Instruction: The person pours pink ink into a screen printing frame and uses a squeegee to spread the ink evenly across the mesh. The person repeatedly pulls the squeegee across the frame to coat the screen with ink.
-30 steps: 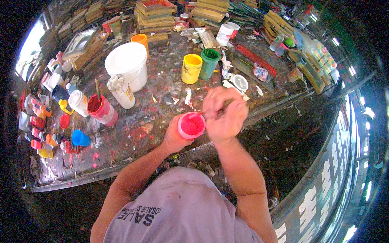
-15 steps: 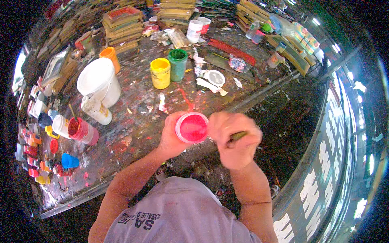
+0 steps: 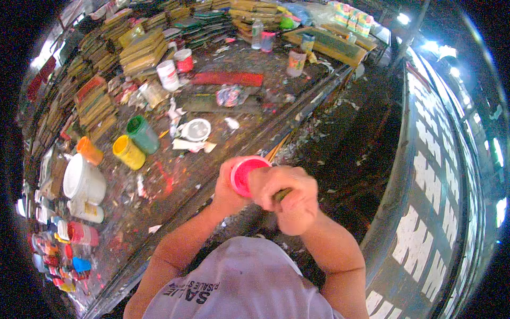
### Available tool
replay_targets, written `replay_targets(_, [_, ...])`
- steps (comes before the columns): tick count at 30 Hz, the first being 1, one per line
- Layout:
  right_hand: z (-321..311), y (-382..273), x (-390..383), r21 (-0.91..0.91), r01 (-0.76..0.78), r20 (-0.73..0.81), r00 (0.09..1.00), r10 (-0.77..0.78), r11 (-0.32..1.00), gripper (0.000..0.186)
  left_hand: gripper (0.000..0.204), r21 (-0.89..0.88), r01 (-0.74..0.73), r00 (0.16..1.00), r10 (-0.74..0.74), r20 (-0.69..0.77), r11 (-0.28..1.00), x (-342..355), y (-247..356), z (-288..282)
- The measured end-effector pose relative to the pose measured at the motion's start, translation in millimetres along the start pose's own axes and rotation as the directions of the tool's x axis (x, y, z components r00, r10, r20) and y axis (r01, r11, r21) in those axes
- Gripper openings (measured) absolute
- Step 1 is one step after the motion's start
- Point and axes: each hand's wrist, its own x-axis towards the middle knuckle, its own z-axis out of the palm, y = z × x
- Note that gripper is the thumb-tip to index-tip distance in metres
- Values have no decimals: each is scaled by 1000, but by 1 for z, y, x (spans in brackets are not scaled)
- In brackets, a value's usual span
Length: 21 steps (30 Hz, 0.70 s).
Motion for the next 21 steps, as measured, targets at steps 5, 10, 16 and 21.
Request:
replay_targets(5, [-89, -3, 13, -39, 135, -250, 958, -140, 990, 72, 103, 11, -31, 995, 30, 99, 999, 36, -24, 87])
replay_targets(10, [-164, 36, 24, -207, 56, -392, 910, -135, 977, 72, 101, -103, 52, 992, -40, 117, 993, 104, -57, 142])
replay_targets(16, [-304, 105, 54, -560, -122, -493, 844, -211, 820, 66, 98, 89, 95, 989, -84, -120, 992, 248, -136, 180])
replay_targets(21, [-409, 165, 46, -745, -273, -392, 917, -68, 609, 37, 101, 133, 241, 921, -183, -344, 961, 381, -247, 208])
